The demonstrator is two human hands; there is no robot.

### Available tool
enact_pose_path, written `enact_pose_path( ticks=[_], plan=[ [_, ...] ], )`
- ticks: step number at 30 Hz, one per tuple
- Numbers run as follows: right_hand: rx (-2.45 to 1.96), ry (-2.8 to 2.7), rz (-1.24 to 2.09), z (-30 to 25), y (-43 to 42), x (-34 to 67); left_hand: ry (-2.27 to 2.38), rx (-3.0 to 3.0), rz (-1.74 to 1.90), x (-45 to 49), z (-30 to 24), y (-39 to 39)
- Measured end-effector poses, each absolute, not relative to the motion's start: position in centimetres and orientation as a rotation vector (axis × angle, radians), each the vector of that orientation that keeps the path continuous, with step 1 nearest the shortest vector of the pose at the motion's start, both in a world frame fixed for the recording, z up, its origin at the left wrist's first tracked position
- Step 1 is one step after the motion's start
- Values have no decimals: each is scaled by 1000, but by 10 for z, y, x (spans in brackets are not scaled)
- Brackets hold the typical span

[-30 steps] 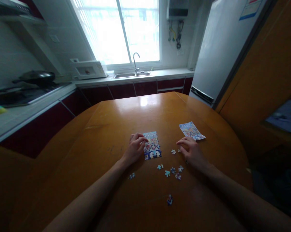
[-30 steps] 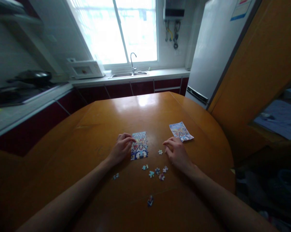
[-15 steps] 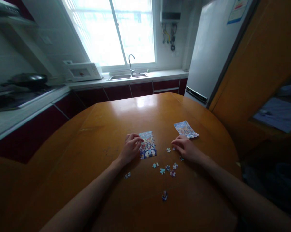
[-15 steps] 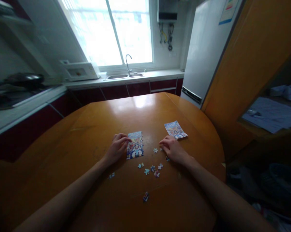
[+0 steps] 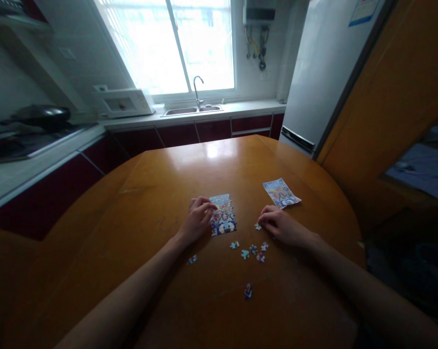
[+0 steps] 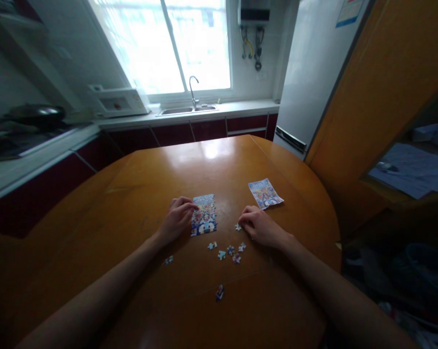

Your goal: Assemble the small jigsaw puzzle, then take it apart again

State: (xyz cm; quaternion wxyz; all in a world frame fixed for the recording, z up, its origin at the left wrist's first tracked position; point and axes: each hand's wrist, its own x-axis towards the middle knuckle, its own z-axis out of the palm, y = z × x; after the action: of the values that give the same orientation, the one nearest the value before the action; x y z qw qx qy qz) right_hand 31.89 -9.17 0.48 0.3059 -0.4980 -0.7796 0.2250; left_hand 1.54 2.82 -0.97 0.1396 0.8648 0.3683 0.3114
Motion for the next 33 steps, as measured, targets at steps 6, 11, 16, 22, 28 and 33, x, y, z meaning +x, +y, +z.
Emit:
enact_pose_path(
  ticks=[6,11,16,22,28,33],
  plan=[
    [-1300,-2025,629,10,-96,318,1067,2500,900,17,-6,26],
    [-1168,-2161,642,20,-122,294,1068,2504,914,17,-9,26],
    [-896,-2529,700,21,-152,266,1062,2508,918,16,-13,27],
    [-939,-2552,605,13,-149,260,1035,2530,936,16,-13,27],
    [-1013,-2520,552,32,-128,270,935,2638,882,17,-9,19],
    [-794,-2716,692,39,-133,269,943,2635,893,19,-7,17]
  ],
)
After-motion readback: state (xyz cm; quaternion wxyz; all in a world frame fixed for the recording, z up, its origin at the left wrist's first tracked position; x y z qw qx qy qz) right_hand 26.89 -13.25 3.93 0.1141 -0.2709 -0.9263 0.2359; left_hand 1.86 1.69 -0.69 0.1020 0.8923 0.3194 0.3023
